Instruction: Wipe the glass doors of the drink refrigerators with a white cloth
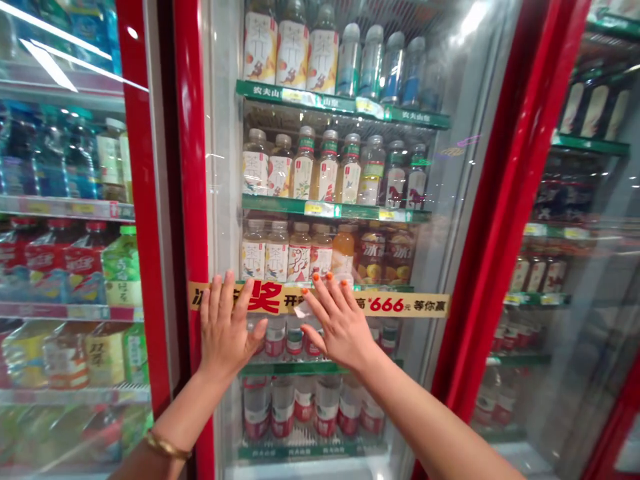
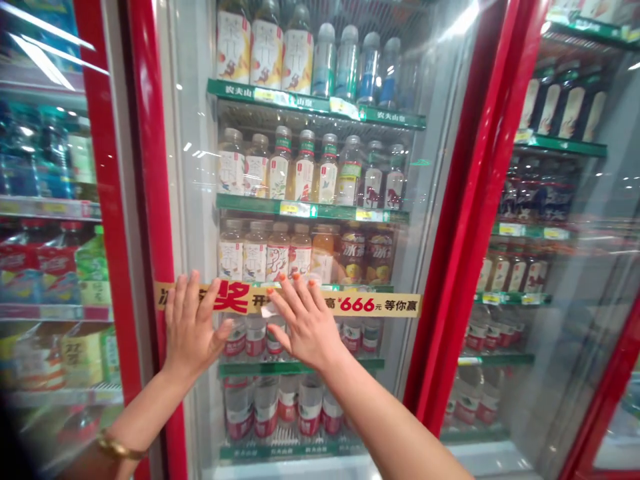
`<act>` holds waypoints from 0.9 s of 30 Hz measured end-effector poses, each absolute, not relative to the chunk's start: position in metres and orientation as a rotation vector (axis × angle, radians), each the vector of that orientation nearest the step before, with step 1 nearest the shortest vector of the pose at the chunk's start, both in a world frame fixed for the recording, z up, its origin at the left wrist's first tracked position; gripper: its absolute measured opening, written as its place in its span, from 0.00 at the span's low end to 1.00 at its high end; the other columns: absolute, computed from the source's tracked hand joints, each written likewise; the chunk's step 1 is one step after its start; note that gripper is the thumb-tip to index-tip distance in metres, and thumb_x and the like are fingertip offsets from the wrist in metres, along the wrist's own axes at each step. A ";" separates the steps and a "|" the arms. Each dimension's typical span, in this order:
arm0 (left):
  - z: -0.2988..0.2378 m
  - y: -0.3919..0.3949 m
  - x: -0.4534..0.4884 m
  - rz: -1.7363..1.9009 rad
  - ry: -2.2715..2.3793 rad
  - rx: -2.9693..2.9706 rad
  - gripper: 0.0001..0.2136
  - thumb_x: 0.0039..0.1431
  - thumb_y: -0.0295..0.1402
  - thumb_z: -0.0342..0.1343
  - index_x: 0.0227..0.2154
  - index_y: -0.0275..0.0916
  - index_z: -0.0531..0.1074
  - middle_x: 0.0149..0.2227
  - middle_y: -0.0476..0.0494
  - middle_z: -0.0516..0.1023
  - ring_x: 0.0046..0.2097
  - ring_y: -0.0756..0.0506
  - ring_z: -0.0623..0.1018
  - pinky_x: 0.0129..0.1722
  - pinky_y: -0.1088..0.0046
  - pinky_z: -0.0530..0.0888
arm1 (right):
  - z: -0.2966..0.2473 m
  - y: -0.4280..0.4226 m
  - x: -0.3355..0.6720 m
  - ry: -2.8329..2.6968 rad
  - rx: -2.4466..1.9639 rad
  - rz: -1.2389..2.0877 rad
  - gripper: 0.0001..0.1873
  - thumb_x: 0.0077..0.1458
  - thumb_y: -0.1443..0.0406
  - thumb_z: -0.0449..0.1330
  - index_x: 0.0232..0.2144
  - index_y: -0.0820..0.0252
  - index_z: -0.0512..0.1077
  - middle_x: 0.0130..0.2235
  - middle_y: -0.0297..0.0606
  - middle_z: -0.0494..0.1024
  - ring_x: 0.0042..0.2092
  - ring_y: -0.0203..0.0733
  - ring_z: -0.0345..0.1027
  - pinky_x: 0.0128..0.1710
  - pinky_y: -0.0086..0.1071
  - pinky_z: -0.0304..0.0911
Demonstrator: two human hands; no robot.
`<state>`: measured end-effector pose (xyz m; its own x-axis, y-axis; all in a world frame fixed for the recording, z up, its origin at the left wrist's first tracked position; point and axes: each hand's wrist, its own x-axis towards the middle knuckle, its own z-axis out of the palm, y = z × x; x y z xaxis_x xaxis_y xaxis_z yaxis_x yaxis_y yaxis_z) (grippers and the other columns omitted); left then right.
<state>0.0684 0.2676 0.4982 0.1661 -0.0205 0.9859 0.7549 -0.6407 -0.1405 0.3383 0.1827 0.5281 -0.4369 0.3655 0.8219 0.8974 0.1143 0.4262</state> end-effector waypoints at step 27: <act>0.546 0.254 0.146 -1.377 -0.666 -1.903 0.42 0.73 0.46 0.58 0.81 0.57 0.43 0.84 0.48 0.38 0.85 0.38 0.37 0.83 0.42 0.30 | 0.462 0.156 0.405 -1.494 -1.450 -1.237 0.48 0.76 0.50 0.51 0.83 0.56 0.32 0.84 0.42 0.45 0.85 0.54 0.35 0.81 0.56 0.51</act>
